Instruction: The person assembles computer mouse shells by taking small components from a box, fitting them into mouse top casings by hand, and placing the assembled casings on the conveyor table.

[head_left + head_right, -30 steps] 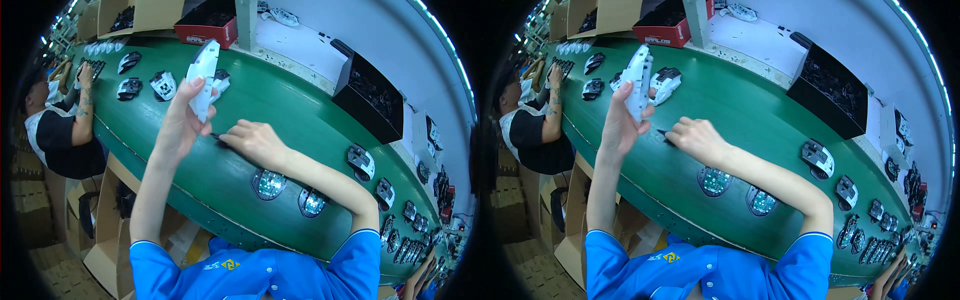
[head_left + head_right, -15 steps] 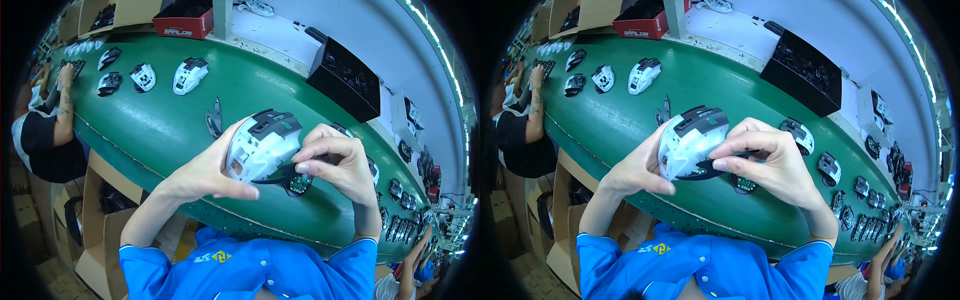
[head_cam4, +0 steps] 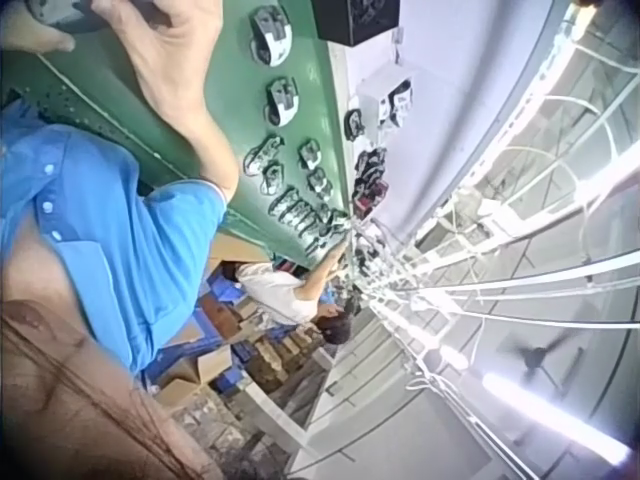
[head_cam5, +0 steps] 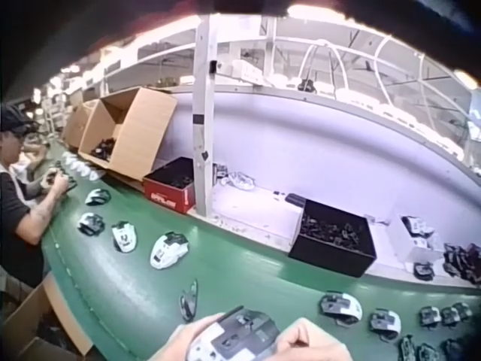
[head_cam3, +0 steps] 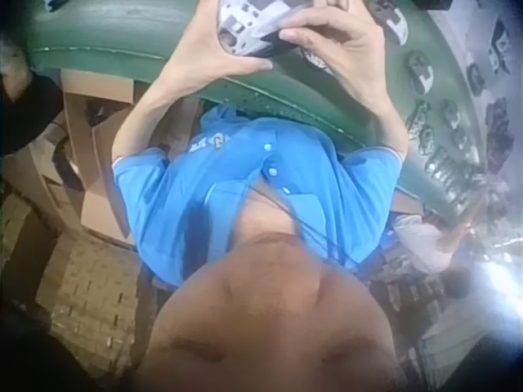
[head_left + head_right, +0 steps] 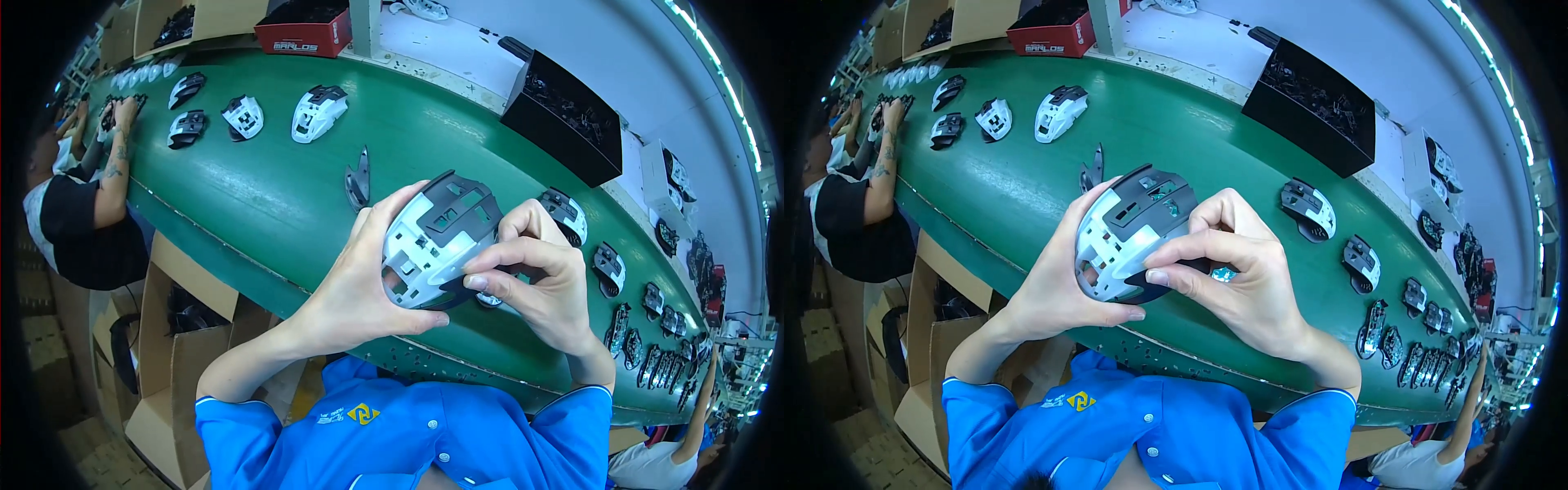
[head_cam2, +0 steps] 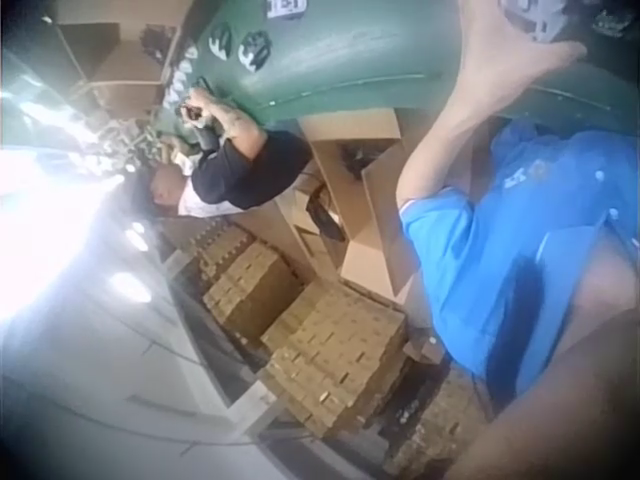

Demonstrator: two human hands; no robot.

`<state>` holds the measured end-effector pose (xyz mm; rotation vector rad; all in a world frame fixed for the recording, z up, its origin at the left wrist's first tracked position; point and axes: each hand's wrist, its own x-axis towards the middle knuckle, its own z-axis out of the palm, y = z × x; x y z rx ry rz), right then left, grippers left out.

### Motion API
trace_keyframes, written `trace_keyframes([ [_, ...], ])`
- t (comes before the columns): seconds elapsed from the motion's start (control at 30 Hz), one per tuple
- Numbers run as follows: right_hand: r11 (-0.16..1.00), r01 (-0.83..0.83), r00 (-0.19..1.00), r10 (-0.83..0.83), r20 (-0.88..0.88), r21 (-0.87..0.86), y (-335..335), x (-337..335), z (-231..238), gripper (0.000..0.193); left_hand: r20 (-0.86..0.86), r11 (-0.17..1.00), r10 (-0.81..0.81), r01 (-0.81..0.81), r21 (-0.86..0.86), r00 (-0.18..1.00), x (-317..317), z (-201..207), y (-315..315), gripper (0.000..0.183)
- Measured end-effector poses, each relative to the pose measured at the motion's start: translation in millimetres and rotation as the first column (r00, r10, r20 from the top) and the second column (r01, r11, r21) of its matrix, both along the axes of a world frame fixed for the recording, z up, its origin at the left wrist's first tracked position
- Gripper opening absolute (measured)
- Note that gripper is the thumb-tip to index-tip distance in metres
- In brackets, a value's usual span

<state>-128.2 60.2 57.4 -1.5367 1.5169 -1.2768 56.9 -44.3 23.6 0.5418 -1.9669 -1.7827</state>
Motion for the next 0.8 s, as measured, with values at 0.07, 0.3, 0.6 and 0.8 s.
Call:
trace_keyframes([
  [0.07, 1.000, 0.006, 1.000, -0.006, -0.014, -0.024, 0.1, 0.0, -1.7, 0.019, -0.008, 1.000, 0.007, -0.008, -0.017, 1.000, 0.7, 0.3, 1.8, 0.101],
  [0.3, 0.989, -0.022, 0.996, 0.010, -0.084, -0.147, -0.3, -2.5, -6.3, 0.028, 0.010, 0.992, 0.032, -0.033, 0.124, 0.999, 2.5, 0.6, 5.4, 0.097],
  [0.6, 0.972, -0.210, 0.939, 0.172, 0.298, 0.103, -8.0, -22.4, -18.2, 0.085, 0.015, 0.997, 0.002, -0.003, 0.075, 1.000, 6.2, -1.0, 6.6, 0.092],
  [0.8, 0.924, -0.363, 0.805, 0.249, 0.538, 0.116, -17.7, -25.0, -26.7, 0.103, 0.072, 0.991, -0.079, 0.086, -0.102, 0.994, 2.7, 3.4, 5.3, 0.091],
])
